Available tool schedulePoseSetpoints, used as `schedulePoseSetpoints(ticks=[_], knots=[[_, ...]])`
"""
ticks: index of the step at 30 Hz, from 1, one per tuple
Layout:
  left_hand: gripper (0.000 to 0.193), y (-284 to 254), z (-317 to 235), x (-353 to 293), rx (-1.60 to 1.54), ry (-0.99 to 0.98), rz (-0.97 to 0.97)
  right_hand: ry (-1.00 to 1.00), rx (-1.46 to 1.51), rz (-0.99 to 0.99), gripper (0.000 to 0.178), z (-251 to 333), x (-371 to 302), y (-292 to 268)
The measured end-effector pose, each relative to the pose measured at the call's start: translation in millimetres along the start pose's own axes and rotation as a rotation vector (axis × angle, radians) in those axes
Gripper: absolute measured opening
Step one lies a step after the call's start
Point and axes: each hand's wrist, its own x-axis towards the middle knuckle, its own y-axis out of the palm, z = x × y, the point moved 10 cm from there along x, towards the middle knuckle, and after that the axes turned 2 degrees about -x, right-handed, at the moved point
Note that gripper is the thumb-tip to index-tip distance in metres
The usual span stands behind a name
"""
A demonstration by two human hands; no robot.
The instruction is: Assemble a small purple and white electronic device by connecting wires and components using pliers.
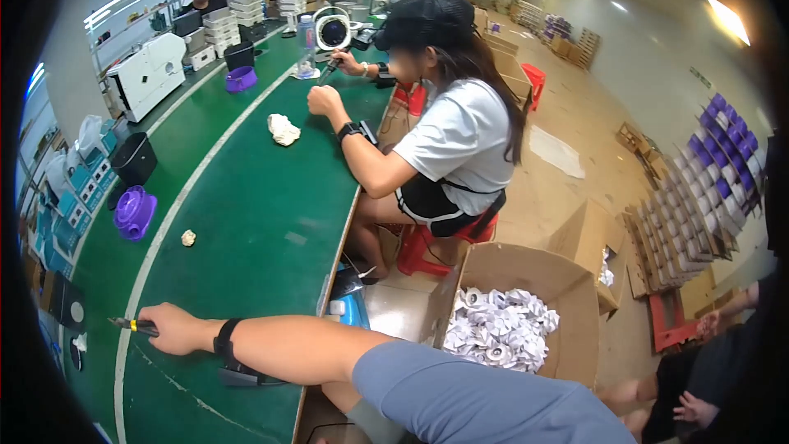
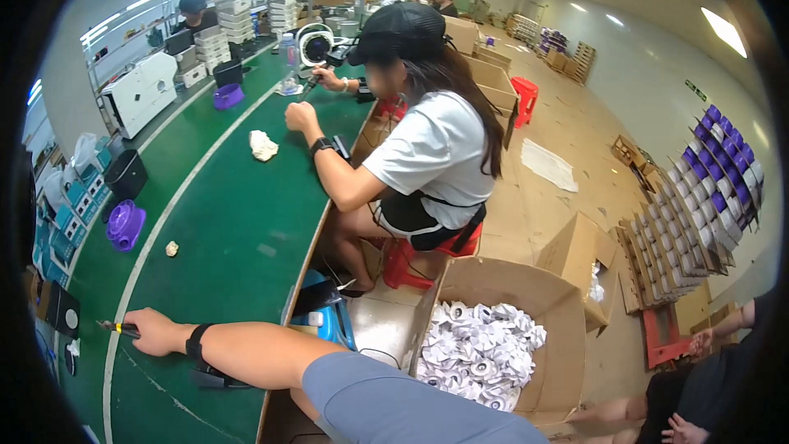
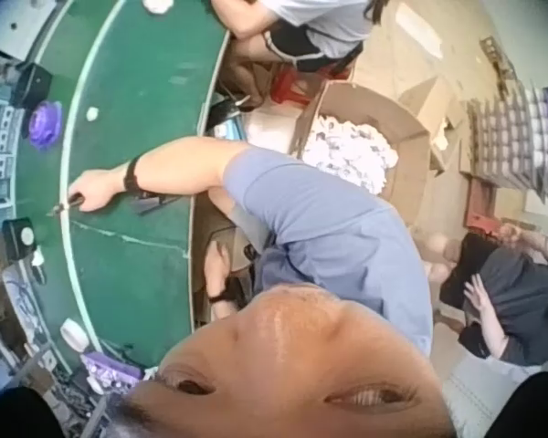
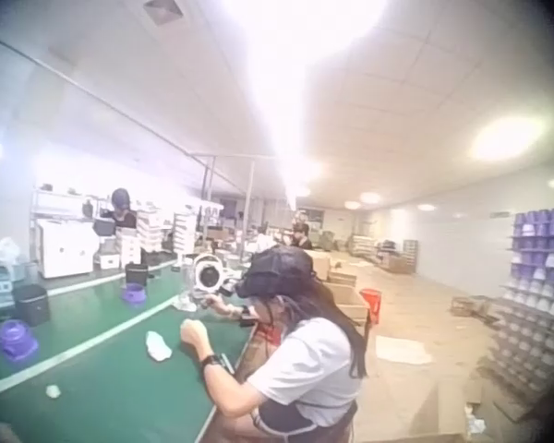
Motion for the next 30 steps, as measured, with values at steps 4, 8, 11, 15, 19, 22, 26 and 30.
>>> schedulePoseSetpoints(ticks=[4,8,11,15,19,22,26,30], knots=[[0.047,19,13,68,0.002,-0.037,0.086,0.023,-0.014,0.034,0.020,2,0,-7],[0.046,43,2,96,-0.042,0.006,0.130,0.056,-0.049,0.024,0.024,-11,-4,-24],[0.046,51,1,90,-0.088,-0.014,0.140,0.075,-0.018,0.074,0.025,-5,-3,-7],[0.045,53,1,93,-0.120,-0.017,0.164,0.112,-0.053,0.094,0.027,-5,-1,-4],[0.044,54,-4,93,-0.157,-0.025,0.180,0.185,0.002,0.148,0.028,-8,-4,-3],[0.043,54,-10,94,-0.181,-0.025,0.191,0.138,-0.016,0.103,0.027,-5,-4,-11],[0.043,53,-11,89,-0.228,-0.051,0.183,0.153,0.013,0.111,0.023,5,-6,-10],[0.042,55,-20,89,-0.269,-0.055,0.188,0.151,0.013,0.094,0.021,7,-5,-17]])
